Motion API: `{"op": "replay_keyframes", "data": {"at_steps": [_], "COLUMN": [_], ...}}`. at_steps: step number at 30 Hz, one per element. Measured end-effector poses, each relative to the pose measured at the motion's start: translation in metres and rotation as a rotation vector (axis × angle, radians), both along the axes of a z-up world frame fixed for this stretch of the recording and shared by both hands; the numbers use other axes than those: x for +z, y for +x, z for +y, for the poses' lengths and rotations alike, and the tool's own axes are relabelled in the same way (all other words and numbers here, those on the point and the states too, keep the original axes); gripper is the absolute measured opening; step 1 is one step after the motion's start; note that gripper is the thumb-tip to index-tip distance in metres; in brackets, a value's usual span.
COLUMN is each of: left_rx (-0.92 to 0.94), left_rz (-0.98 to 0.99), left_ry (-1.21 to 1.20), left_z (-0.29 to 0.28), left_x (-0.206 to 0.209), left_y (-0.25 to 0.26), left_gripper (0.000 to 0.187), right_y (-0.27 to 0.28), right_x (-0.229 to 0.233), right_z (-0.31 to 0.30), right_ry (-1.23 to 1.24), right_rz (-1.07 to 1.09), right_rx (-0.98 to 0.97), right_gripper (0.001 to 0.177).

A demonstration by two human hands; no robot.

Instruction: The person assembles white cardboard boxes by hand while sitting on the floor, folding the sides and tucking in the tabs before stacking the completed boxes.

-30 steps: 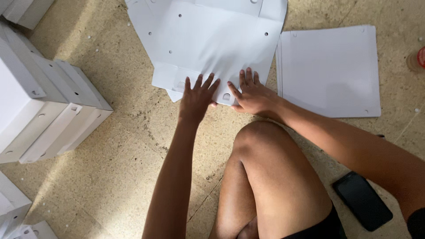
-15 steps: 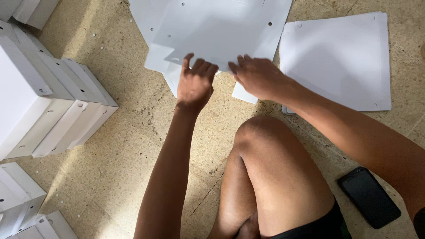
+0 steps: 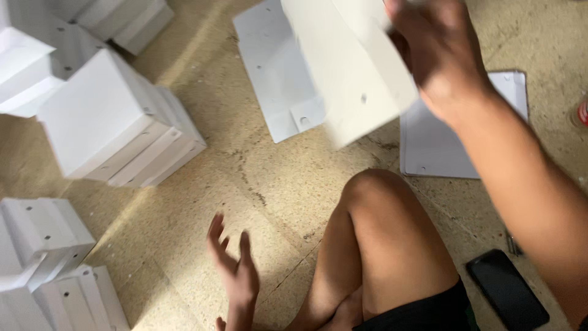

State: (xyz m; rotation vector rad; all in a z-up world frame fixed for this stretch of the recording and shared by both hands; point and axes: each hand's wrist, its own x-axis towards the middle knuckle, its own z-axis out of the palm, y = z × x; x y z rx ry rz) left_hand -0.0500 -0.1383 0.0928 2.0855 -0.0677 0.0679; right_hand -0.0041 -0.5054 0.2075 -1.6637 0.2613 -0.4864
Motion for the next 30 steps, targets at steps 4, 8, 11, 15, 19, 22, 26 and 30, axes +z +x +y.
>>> {"op": "replay_keyframes", "data": {"at_steps": [4,8,11,15,19,22,26,30], "left_rx": [0.221,0.032,-0.402,-0.466,-0.394,-0.459,-0.417,-0.301], "left_rz": [-0.055,-0.496,-0.303,-0.14,-0.192,-0.097,-0.16,-0.149], "left_ry": [-0.031,0.285,0.552,0.72,0.908,1.008,1.073,1.222], "left_z": [0.066,0.115,0.101,0.09,0.083,0.084,0.083,0.069], "left_x": [0.031,0.022,0.017,-0.099,-0.114,-0.142,-0.138,-0.115], "left_y": [-0.043,-0.081,-0.082,-0.091,-0.082,-0.086,-0.088,-0.087], "left_gripper": [0.06,0.071,0.078,0.106,0.062,0.059,0.037,0.039], "right_y": [-0.03,-0.056,-0.068,-0.09,-0.067,-0.067,-0.044,-0.045], "right_x": [-0.039,-0.112,-0.171,-0.252,-0.256,-0.231,-0.339,-0.327], "right_z": [0.064,0.171,0.238,0.233,0.227,0.251,0.189,0.189], "right_ry": [0.36,0.48,0.566,0.583,0.66,0.369,-0.48,-0.577], "right_rz": [-0.033,0.107,0.274,0.46,0.617,0.703,0.861,0.722], "right_rx": [-0.061,0.045,0.093,0.157,0.118,0.105,0.201,0.33], "right_gripper": [0.036,0.028,0.026,0.028,0.022,0.031,0.041,0.03]}}
